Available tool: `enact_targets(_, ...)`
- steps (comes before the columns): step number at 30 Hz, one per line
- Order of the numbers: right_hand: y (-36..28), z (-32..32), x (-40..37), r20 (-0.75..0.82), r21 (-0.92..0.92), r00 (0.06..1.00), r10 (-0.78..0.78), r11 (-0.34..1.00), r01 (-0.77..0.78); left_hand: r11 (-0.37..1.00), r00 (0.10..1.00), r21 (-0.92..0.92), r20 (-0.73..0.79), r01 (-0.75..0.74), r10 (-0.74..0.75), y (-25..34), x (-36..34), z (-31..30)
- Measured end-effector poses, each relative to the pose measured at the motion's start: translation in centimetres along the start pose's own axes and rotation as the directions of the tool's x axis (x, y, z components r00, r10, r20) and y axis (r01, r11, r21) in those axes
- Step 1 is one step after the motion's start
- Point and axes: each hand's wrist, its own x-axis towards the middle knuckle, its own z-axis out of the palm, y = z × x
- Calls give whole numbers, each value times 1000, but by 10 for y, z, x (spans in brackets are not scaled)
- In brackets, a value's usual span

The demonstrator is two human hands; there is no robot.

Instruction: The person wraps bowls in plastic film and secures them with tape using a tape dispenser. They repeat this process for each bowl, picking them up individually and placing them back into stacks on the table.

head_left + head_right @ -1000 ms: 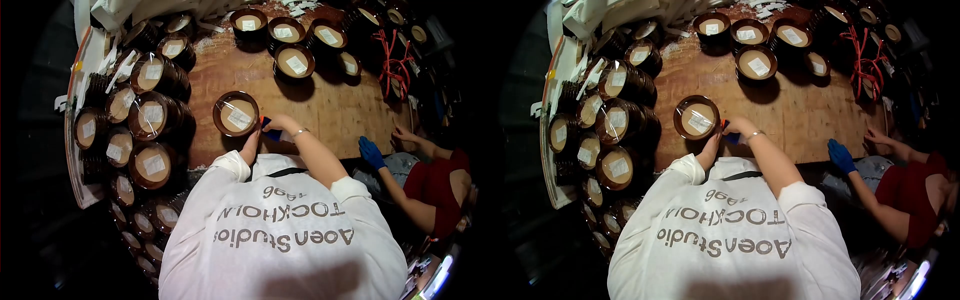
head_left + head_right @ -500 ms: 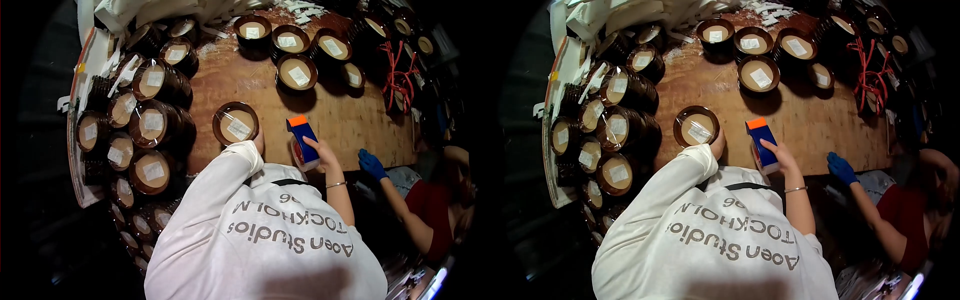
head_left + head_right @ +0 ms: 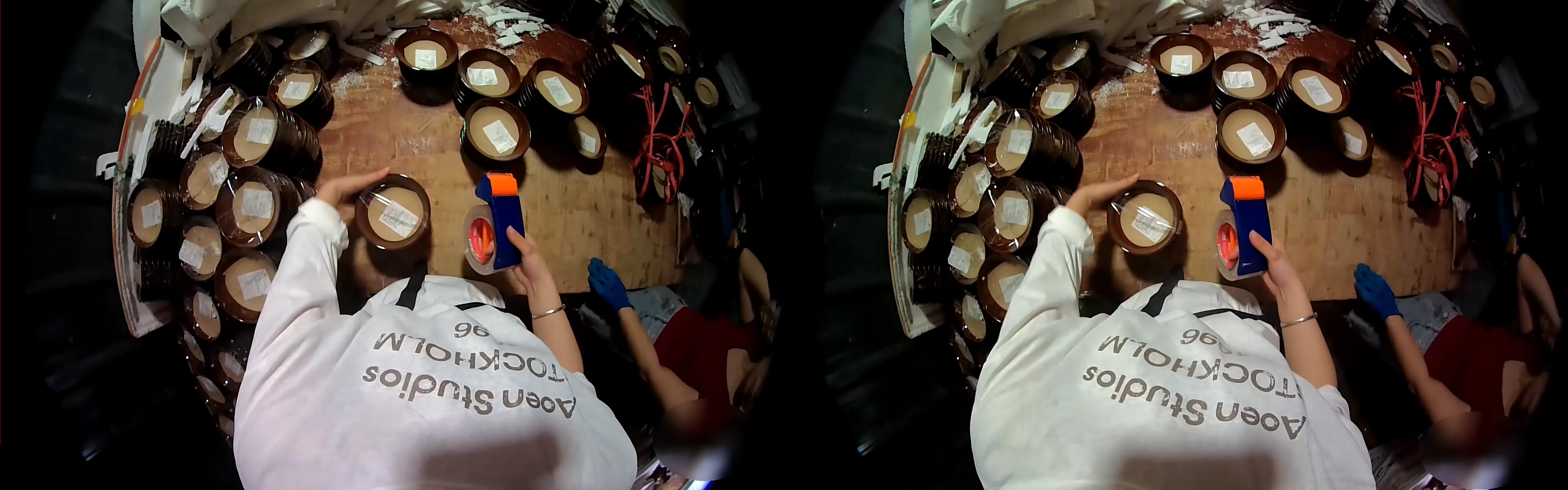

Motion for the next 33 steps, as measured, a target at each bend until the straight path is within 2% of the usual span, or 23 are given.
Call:
enact_targets(1,-4,6,0,49,25,999,-18,1000,16,990,990,87,-67,-116,122,-32,27,-35)
enact_targets(4,-11,24,0,84,5,996,-9,1000,8,996,996,79,-73,-44,50,-31,0,-12)
enact_targets(6,-17,28,8,169,-44,986,3,999,4,975,981,-140,-113,-174,159,-49,-3,-11)
enact_targets(7,-21,31,13,176,-53,984,5,999,5,957,975,-235,-182,-167,125,-54,-3,-5)
enact_targets(9,-27,41,18,268,-171,963,-2,984,50,888,954,-381,-242,-259,174,-74,-12,15)
enact_targets(11,-36,54,21,285,-215,958,32,976,32,769,908,-492,-308,-407,283,-100,-12,34)
enact_targets(13,-38,66,24,279,-313,960,0,945,91,653,839,-545,-458,-526,294,-119,-7,58)
enact_targets(15,-39,72,26,311,-323,949,51,945,55,519,809,-622,-486,-586,331,-143,12,69)
enact_targets(17,-38,77,30,340,-335,935,100,942,21,396,789,-693,-440,-602,428,-151,17,91)
enact_targets(19,-36,80,33,375,-413,920,111,909,58,384,802,-737,-355,-556,480,-154,18,107)
enact_targets(21,-38,92,28,370,-478,918,146,877,53,563,865,-663,-438,-494,244,-183,39,88)
enact_targets(22,-42,97,26,366,-527,917,160,847,63,779,733,-332,-641,-532,227,-184,31,77)
enact_targets(23,-44,100,26,369,-537,914,170,841,60,778,497,-84,-810,-623,310,-151,-8,89)
enact_targets(24,-45,102,26,375,-562,906,199,826,51,626,335,96,-777,-774,533,-150,-15,76)
enact_targets(25,-44,103,23,376,-587,897,233,809,36,563,372,83,-670,-822,642,-108,-73,85)
enact_targets(26,-45,105,20,374,-596,893,249,803,26,463,351,81,-539,-883,765,-85,-99,88)
enact_targets(27,-46,107,19,389,-621,882,267,783,37,462,349,76,-551,-884,758,-67,-118,91)
enact_targets(29,-47,111,16,402,-647,869,288,761,47,480,427,322,-224,-816,876,-39,-147,98)
enact_targets(30,-49,112,14,418,-669,857,301,740,66,482,428,318,-227,-816,875,-30,-156,103)
enact_targets(32,-49,112,9,431,-688,847,310,721,87,523,527,522,-158,-674,835,-17,-166,111)
enact_targets(33,-49,111,7,453,-680,835,312,727,98,521,527,524,-153,-674,836,-17,-164,113)
